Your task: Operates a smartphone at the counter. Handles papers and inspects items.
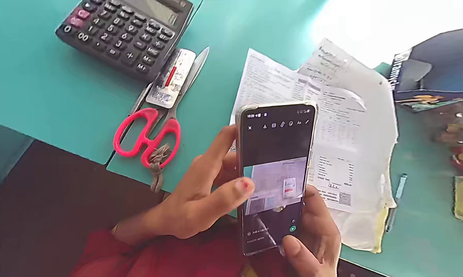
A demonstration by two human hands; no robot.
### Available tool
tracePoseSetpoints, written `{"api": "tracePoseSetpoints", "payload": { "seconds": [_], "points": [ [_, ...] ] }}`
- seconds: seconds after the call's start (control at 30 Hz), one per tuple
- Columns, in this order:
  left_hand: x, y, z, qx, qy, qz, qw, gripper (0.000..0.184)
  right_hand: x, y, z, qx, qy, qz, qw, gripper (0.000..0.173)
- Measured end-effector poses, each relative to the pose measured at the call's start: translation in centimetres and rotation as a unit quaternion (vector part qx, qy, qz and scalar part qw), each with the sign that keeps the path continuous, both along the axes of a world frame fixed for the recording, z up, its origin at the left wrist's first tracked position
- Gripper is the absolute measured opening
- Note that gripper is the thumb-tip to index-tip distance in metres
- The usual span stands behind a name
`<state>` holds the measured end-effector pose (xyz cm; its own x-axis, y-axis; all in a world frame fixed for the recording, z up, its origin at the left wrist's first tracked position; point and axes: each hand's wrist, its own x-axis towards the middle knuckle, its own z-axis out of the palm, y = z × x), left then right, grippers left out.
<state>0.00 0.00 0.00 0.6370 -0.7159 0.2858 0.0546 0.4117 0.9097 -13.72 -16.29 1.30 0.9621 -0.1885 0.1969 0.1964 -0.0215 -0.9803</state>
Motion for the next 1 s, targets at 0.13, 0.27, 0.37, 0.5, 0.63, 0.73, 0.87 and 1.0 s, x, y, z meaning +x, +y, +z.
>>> {"api": "tracePoseSetpoints", "payload": {
  "seconds": [0.13,0.27,0.37,0.5,0.63,0.73,0.87,1.0],
  "points": [
    [0.1,0.2,-0.3,-0.016,-0.030,-0.088,0.996,0.067,-0.2,-0.2,-0.3,0.051,-0.029,-0.066,0.996,0.043],
    [0.2,0.0,-0.2,-0.015,-0.029,-0.166,0.986,0.069,0.0,-0.2,-0.2,0.051,-0.048,-0.078,0.995,0.047],
    [0.2,0.3,-0.5,-0.016,-0.026,-0.187,0.982,0.073,0.1,-0.5,-0.1,0.006,-0.038,-0.043,0.998,0.058],
    [0.4,0.5,-0.5,-0.027,0.043,-0.206,0.977,0.068,0.5,-1.2,0.2,-0.082,-0.024,-0.014,0.996,0.071],
    [0.6,0.4,0.1,0.005,0.093,-0.177,0.980,0.054,0.8,-1.4,-0.3,-0.070,0.004,0.013,0.997,0.079],
    [0.5,0.3,0.1,0.018,0.114,-0.168,0.979,0.047,0.8,-1.3,-0.5,-0.047,0.015,0.009,0.999,0.078],
    [0.5,0.4,0.0,0.007,0.116,-0.168,0.979,0.048,1.0,-0.9,-0.2,-0.061,0.020,-0.023,0.998,0.069],
    [0.3,0.3,-0.1,0.002,0.108,-0.149,0.983,0.053,1.3,-0.5,0.1,-0.087,0.016,-0.039,0.995,0.065]
  ]
}}
